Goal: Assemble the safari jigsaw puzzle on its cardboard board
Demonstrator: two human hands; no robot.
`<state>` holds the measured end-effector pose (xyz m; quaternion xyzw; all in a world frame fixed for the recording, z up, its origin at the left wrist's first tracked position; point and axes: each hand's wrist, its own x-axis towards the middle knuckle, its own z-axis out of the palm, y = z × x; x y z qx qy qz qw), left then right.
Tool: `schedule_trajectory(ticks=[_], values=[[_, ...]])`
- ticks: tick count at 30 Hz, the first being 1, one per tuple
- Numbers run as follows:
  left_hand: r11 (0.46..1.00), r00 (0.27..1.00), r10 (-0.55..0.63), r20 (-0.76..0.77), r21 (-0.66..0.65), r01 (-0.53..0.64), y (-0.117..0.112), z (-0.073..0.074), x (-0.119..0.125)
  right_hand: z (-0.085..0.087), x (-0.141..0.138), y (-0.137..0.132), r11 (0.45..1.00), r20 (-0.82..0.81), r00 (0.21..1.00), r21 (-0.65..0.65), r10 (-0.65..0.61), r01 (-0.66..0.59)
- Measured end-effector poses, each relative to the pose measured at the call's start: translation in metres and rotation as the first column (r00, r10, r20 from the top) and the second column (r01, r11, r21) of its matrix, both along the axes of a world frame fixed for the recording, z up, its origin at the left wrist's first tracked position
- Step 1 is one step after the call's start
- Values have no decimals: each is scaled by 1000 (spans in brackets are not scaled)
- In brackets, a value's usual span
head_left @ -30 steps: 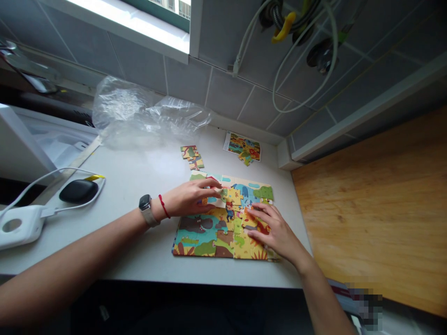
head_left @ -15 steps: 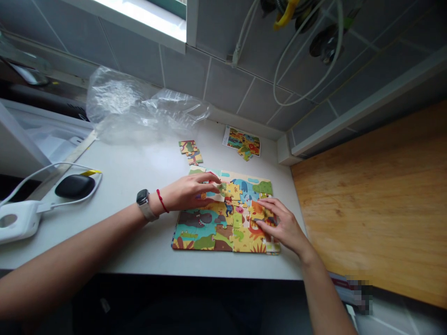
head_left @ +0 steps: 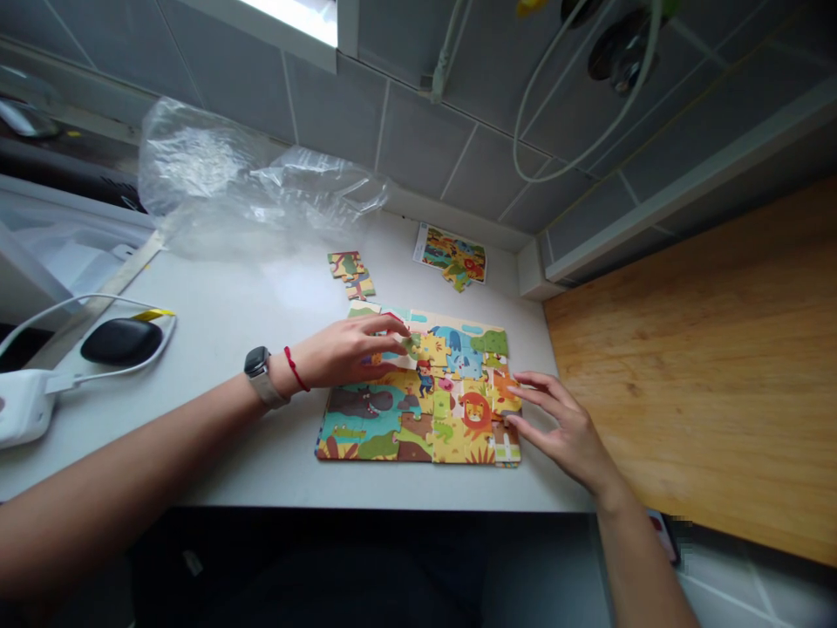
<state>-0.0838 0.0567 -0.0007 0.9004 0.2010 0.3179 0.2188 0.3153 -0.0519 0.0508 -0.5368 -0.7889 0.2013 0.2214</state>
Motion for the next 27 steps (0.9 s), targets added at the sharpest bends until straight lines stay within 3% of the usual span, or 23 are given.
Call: schedule_trajectory(ticks=[9,22,27], values=[[999,1000,-3,1,-34,3,0,0,1,-10,13,-53,990,62,994,-118,86,-78],[1000,999,14,-46,9,-14,0,-3,0,-15,10,-58,985,169,971,-12,169,-170],[1000,999,14,-35,5,-14,0,-3,0,-19,5,-64,986,197,969,48,147,-160]])
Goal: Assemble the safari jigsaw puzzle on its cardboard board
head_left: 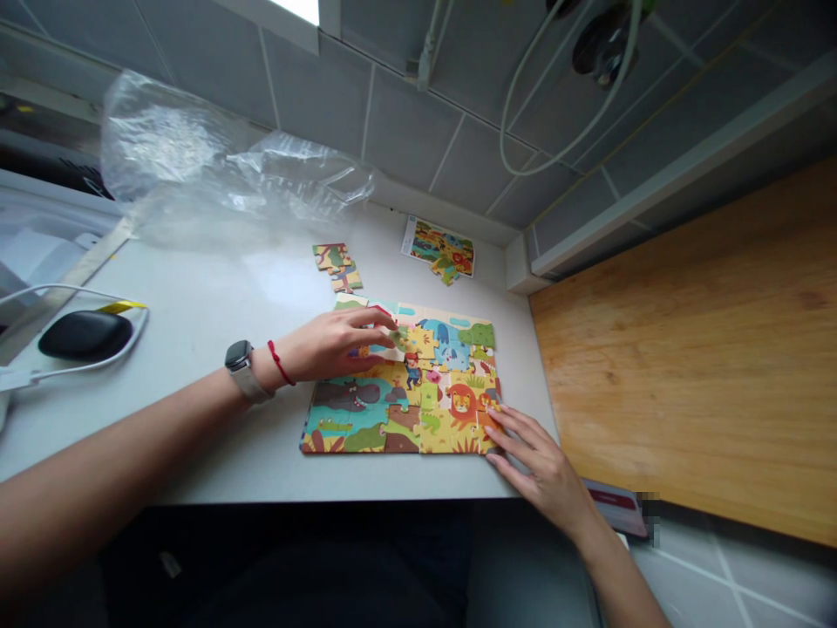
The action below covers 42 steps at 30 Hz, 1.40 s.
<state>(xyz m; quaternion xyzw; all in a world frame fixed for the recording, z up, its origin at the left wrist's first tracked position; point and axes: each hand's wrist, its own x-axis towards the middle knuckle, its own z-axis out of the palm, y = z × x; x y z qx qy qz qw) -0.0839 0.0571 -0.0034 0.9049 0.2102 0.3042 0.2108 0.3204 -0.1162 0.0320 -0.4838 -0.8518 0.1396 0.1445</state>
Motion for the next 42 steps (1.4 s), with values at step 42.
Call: schedule_trajectory(ticks=[42], values=[[998,983,57,176,-47,-49,-18,4,12,7,-120,96,940,-496,823,-315,-278,128]])
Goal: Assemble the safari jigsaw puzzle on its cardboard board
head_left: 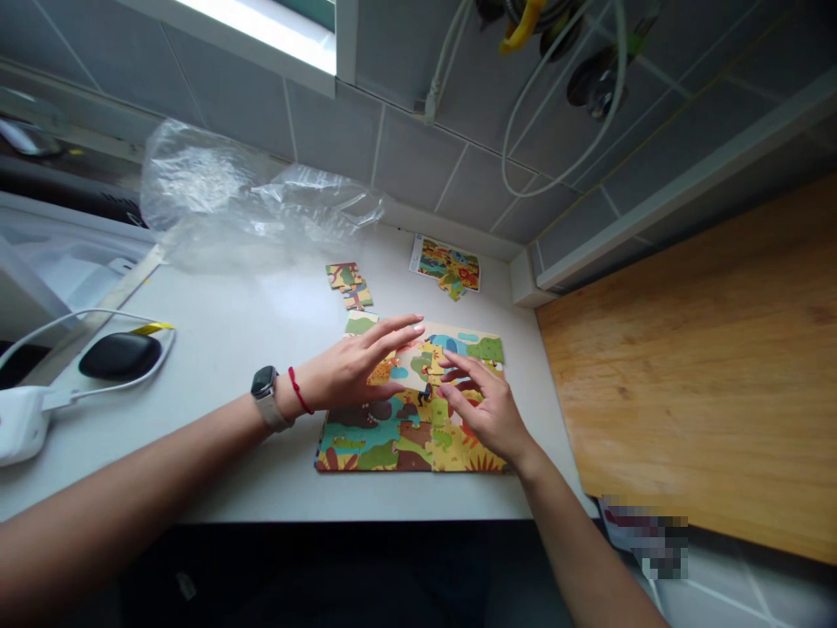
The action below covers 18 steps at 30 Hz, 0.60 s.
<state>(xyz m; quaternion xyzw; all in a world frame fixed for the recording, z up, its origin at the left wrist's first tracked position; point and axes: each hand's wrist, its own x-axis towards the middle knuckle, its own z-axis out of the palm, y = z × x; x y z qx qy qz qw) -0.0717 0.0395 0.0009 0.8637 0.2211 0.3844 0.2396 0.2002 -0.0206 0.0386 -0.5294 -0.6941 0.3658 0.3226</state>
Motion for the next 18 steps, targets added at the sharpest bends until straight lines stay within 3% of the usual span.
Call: schedule_trajectory(ticks=[3,8,13,18], values=[[999,1000,-27,-5,26,28,-4,-2,4,-10,-15,9,988,-120,992,-154,-47,28],[996,998,-31,-60,86,36,-5,-2,6,-19,-24,21,958,-296,944,-282,-145,59],[975,986,156,-56,167,-144,12,4,-8,-14,-6,26,928,-366,877,-315,-311,197],[942,949,315,5,119,-313,24,6,-22,-11,6,29,927,-338,893,-326,-298,186]])
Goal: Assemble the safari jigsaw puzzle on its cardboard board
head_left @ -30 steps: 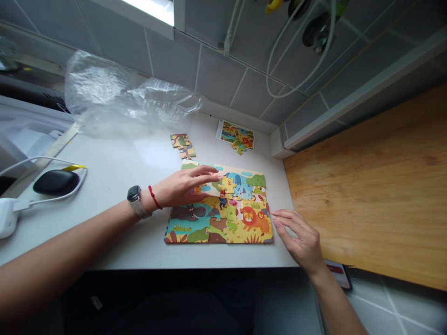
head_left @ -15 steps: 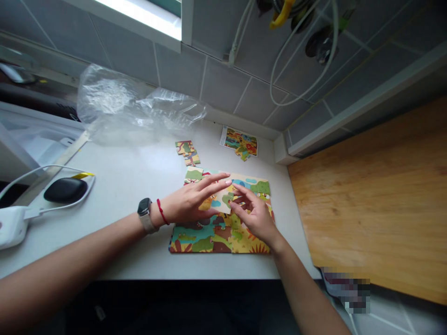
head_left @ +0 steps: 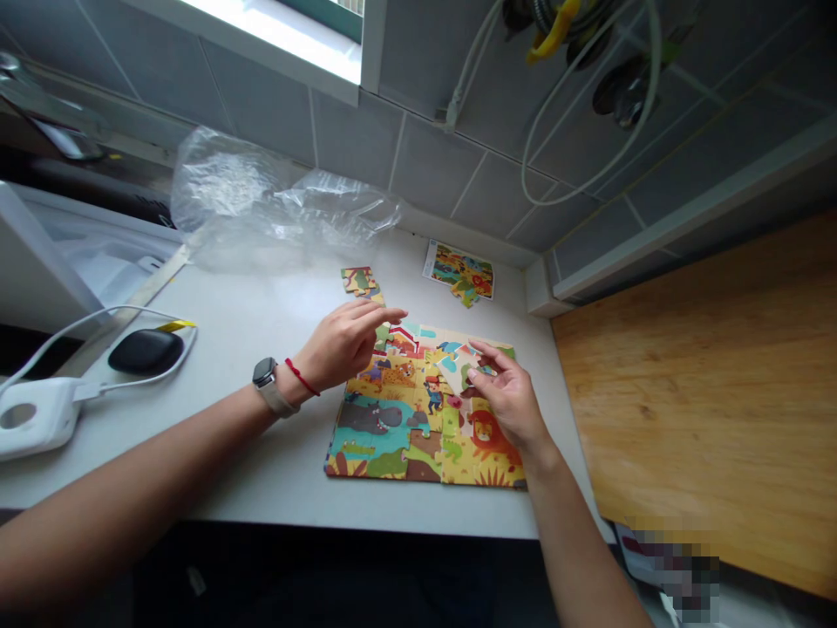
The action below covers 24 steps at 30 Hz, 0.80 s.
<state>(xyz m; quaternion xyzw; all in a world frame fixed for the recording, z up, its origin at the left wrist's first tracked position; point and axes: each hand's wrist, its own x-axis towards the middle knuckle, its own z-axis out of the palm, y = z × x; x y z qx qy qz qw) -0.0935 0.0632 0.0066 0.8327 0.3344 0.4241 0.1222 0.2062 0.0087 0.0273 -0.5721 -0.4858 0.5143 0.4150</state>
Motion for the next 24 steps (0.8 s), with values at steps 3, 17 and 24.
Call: schedule_trajectory(ticks=[3,17,24], values=[[996,997,72,25,-58,-70,4,-3,-4,-1,-2,12,999,58,998,29,39,-41],[986,981,11,-192,-160,-43,23,-35,-12,-19,-60,90,935,345,893,99,290,-342],[977,975,-61,-214,-213,14,28,-28,-20,-25,-62,98,916,510,815,120,273,-382]])
